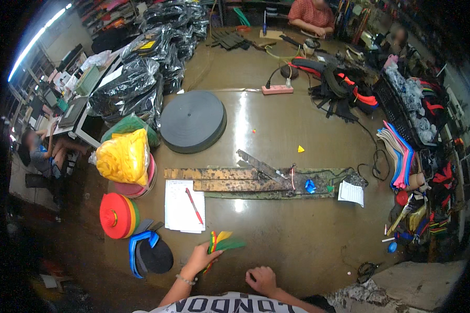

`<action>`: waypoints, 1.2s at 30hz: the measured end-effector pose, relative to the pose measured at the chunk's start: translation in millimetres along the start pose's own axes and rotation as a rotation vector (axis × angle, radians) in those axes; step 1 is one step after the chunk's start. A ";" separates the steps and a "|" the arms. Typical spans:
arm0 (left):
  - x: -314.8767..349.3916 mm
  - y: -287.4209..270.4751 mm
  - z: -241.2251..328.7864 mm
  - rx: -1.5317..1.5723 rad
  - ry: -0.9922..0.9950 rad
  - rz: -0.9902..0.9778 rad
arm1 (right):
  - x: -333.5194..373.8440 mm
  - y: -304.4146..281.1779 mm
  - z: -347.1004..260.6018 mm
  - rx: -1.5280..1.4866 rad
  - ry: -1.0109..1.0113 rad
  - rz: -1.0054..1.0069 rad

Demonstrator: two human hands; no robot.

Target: The person unpacks green fabric strips from a plastic bag, measures and cuts them with scissors, then stacks and handles red, yellow, and green strips. They also handle a black circular foam piece and a small white card, arranging items on the table.

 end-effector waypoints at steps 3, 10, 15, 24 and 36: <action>-9.3 1.5 -15.0 0.193 -0.080 -0.113 | -56.1 -12.0 -13.4 -0.399 0.244 -0.080; -22.6 -1.8 -36.7 0.333 -0.195 -0.320 | -388.0 -136.1 6.2 -0.026 -0.038 0.414; -7.8 -19.6 -23.6 -0.515 0.067 0.069 | -437.2 -92.7 -26.4 -0.264 -0.259 0.182; 76.9 -45.5 -13.0 -0.501 0.142 0.658 | -113.1 37.6 -75.5 -0.343 0.236 -0.805; 121.0 -105.1 -132.5 -0.352 -0.425 0.865 | -67.4 14.5 -49.0 -0.234 0.232 -0.674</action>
Point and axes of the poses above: each hand's wrist, its own x-axis away from the middle knuckle, its own y-axis out of the palm, z = x × y, the point moved 5 cm from there along -x, towards the middle knuckle, and after that the axes turned 7 degrees about -x, right-handed, at the moved point
